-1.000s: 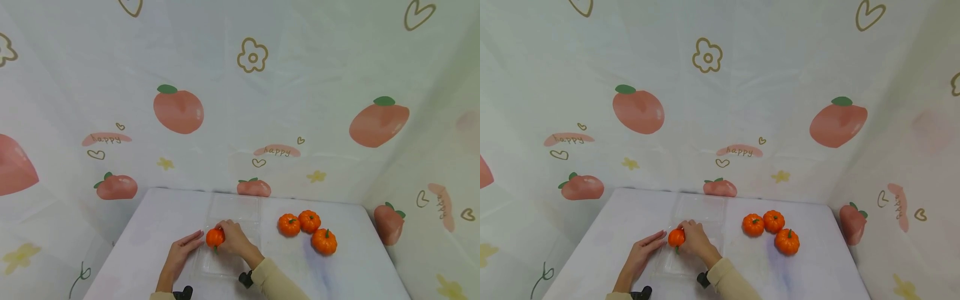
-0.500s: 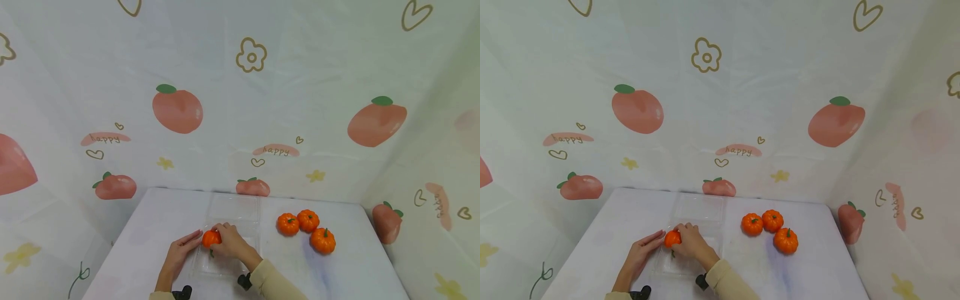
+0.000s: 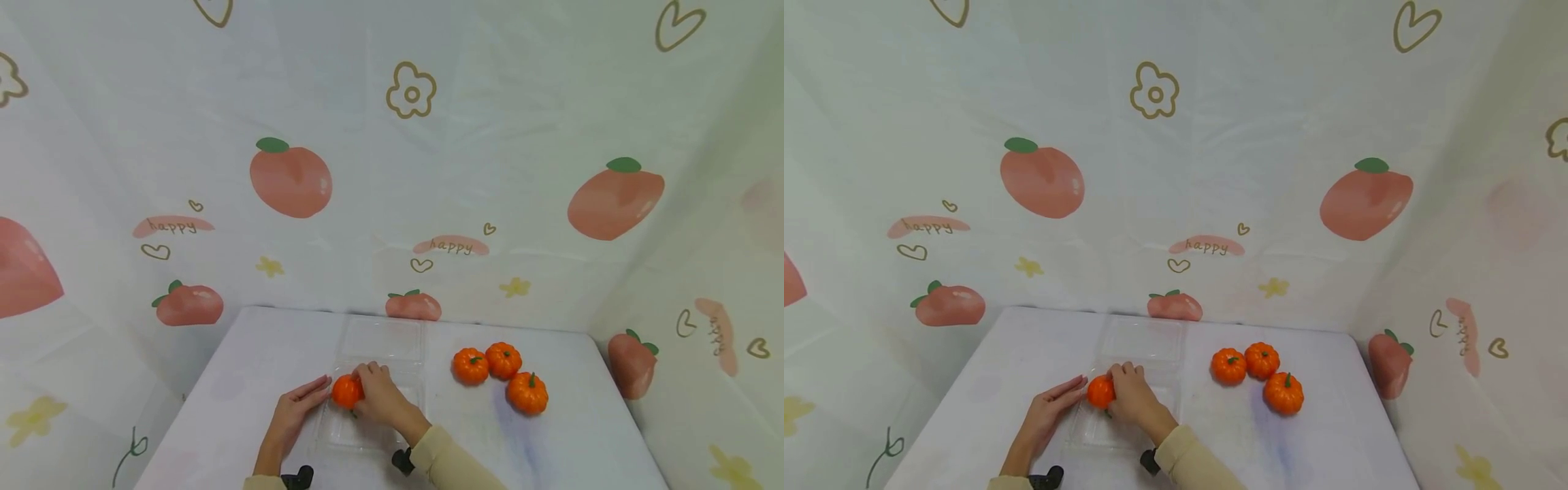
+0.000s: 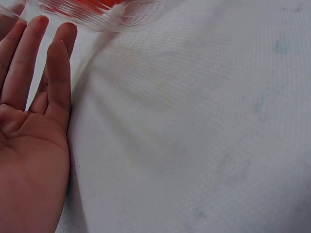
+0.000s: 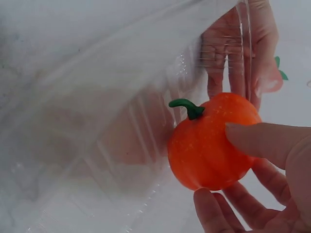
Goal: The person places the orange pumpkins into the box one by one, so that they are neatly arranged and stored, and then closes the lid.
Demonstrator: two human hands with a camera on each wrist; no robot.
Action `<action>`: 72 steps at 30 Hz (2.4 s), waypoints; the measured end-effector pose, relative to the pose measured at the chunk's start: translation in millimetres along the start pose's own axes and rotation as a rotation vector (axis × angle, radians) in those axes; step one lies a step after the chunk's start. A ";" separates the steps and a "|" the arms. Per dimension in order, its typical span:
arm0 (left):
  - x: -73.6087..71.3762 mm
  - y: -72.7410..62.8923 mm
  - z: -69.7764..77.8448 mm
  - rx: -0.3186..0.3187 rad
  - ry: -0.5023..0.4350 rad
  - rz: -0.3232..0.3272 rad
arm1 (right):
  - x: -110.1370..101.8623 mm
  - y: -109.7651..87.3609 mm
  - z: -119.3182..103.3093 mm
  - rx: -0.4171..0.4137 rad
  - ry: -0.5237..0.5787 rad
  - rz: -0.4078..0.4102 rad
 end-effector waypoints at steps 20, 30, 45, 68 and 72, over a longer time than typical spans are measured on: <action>-0.2 1.1 0.5 0.017 0.002 -0.005 | -10.0 -11.4 -23.3 -0.049 -0.303 0.027; 2.0 -0.5 -0.2 -0.006 0.010 0.005 | -27.7 -18.3 -21.4 -0.066 -0.370 0.094; 0.8 0.0 1.0 -0.013 0.059 0.018 | -39.2 -23.1 5.1 -0.013 -0.418 0.076; 2.2 0.2 -0.8 -0.013 0.053 0.011 | -59.8 -39.5 65.2 0.015 -0.369 0.134; 2.5 -0.5 -1.7 -0.015 0.048 0.007 | -63.3 -41.6 75.6 0.029 -0.365 0.160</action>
Point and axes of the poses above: each hand's wrist, its own y-axis towards the middle knuckle, its own x-axis out of the palm, z = x × y, the point moved 8 cm from there along y, towards the middle knuckle, and after that the axes turned 2 degrees about -z, right-handed, at the moved point
